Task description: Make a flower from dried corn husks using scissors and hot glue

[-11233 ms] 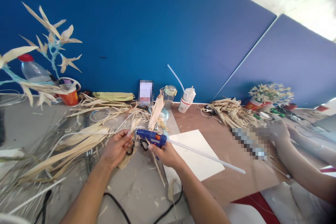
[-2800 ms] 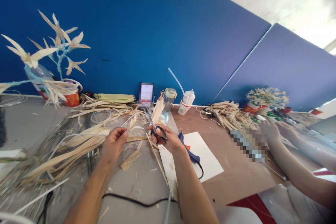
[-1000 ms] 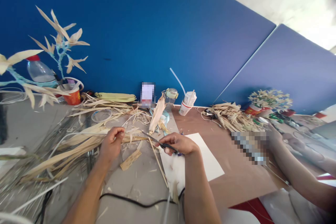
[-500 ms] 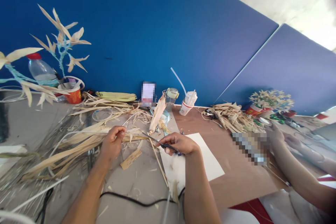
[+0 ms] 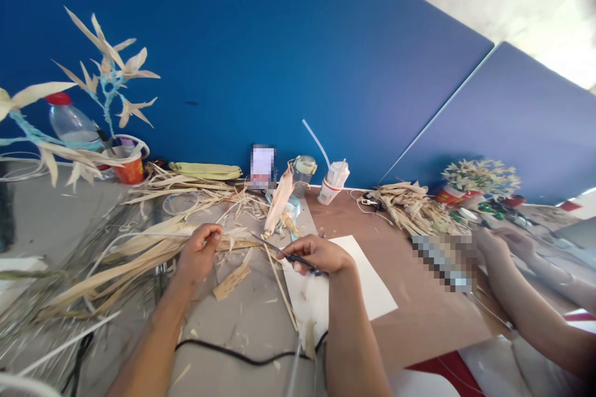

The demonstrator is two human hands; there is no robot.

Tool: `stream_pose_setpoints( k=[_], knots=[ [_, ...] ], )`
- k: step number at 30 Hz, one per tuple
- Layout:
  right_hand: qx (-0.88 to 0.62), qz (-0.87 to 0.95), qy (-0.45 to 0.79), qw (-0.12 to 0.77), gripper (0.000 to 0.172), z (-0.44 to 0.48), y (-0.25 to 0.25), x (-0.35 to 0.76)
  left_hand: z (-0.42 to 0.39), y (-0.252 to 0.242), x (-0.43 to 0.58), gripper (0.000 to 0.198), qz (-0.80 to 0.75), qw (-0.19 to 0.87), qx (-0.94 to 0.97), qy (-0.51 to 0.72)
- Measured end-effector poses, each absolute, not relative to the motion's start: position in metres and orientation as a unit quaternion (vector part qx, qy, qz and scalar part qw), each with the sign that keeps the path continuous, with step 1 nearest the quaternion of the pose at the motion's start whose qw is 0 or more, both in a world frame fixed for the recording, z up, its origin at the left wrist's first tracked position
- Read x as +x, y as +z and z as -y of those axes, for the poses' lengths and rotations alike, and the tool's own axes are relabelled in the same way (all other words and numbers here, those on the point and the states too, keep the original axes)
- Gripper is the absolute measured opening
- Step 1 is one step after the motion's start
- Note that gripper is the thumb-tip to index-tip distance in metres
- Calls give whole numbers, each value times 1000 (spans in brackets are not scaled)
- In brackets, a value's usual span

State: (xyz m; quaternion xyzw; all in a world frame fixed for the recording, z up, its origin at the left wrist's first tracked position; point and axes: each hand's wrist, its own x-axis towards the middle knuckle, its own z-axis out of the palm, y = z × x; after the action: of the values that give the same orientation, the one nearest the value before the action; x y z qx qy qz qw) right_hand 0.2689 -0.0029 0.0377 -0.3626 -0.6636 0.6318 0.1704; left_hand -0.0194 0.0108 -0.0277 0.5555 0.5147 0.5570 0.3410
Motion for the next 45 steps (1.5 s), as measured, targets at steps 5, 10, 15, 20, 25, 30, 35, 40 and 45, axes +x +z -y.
stream_pose_setpoints(
  k=[5, 10, 15, 20, 25, 30, 35, 40, 45],
  knots=[
    [-361, 657, 637, 180, 54, 4, 38, 272, -11, -26, -21, 15, -511, 352, 542, 567],
    [-342, 647, 658, 176, 52, 0, 32, 276, -10, -24, -22, 14, -497, 393, 519, 573],
    [-309, 621, 699, 175, 60, -3, 28, 275, -7, -21, -22, 13, -481, 446, 525, 542],
    [-290, 617, 713, 160, 62, -1, 32, 272, -3, -16, -20, 12, -474, 455, 540, 526],
    [-264, 616, 728, 145, 61, -1, 30, 271, -1, -13, -21, 15, -448, 502, 545, 500],
    [-257, 608, 738, 139, 62, -1, 28, 273, -1, -14, -24, 18, -428, 539, 558, 464],
    [-246, 617, 735, 134, 67, 0, 29, 272, -1, -15, -25, 18, -428, 547, 554, 460],
    [-246, 628, 729, 117, 71, -1, 29, 271, -1, -12, -23, 17, -427, 546, 553, 462],
    [-251, 631, 725, 114, 71, 0, 30, 270, -2, -12, -22, 20, -428, 539, 557, 464]
  ],
)
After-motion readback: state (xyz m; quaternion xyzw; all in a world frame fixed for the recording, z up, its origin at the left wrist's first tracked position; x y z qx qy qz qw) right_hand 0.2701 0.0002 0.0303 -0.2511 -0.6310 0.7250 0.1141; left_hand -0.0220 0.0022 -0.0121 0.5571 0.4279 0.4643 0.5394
